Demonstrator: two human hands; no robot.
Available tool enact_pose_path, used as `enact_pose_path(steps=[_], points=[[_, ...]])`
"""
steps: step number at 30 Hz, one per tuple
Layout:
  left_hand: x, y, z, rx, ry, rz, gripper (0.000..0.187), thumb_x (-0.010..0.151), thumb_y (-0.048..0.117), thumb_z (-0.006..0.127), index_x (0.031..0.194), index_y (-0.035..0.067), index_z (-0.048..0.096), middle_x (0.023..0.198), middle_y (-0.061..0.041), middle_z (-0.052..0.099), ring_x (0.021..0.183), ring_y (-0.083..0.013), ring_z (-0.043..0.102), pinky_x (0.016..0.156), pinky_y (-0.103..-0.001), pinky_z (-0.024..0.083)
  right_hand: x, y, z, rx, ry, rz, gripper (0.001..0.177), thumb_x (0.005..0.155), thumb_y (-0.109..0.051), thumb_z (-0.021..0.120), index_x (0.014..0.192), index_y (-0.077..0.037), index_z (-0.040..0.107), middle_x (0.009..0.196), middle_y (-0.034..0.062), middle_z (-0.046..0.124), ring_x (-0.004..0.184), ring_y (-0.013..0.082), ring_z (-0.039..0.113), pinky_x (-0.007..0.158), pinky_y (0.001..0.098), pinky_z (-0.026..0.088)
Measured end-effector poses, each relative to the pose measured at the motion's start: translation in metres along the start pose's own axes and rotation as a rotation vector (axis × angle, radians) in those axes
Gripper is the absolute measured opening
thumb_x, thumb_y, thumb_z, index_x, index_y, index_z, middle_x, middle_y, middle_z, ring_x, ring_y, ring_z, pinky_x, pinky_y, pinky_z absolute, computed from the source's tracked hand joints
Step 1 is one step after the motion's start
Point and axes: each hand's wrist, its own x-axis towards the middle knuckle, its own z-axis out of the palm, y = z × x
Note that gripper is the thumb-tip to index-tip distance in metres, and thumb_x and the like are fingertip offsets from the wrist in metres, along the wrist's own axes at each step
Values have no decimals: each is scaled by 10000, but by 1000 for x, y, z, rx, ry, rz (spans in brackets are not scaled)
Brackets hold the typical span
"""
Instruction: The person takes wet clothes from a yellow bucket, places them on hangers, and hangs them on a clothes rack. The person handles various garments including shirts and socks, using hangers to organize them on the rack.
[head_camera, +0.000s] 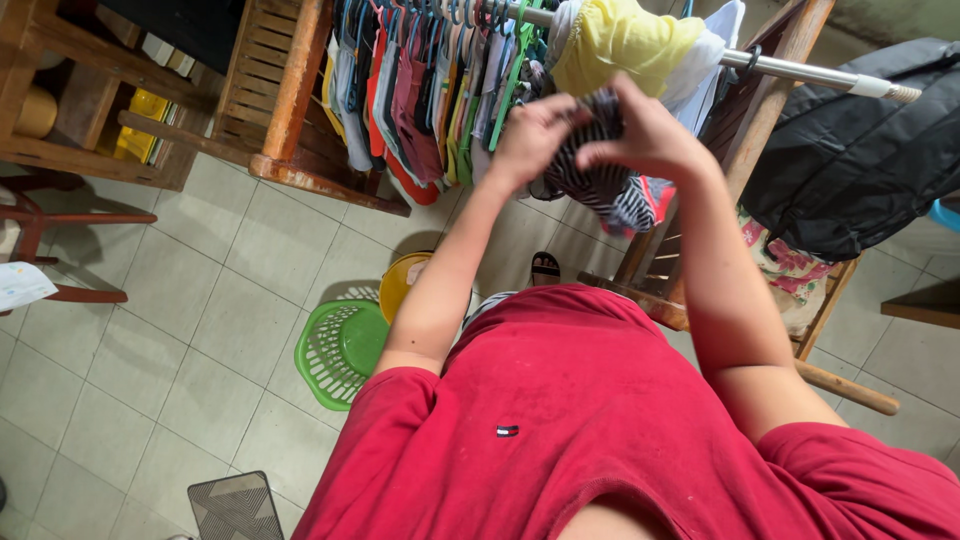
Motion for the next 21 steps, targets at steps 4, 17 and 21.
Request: enact_pose_path(steps=[4,17,21], points=[[6,-2,-25,-87,314,15,353,1028,402,551,997,137,782,623,25,648,478,-110,453,485,-323,355,-23,21,-20,-112,-283,368,413,790,-199,905,1153,-64,759,940,71,768,812,173,660,831,378,550],[21,-18,-64,151,369,585,236,1136,98,481,1294,-13,617,1299,-187,637,1206,-300,592,1043,-391,457,-42,44,-43,324,526,353,101,972,41,751,1044,-9,700,818,-37,658,678,15,589,548,196,443],[28,-29,-52,19,184,-150,267,878,107,785,1112,69,663,1064,-74,719,971,-185,682,867,-319,551,-42,59,-46,355,611,358,130,953,71,751,1029,-29,715,800,-27,651,638,26,564,513,204,408]])
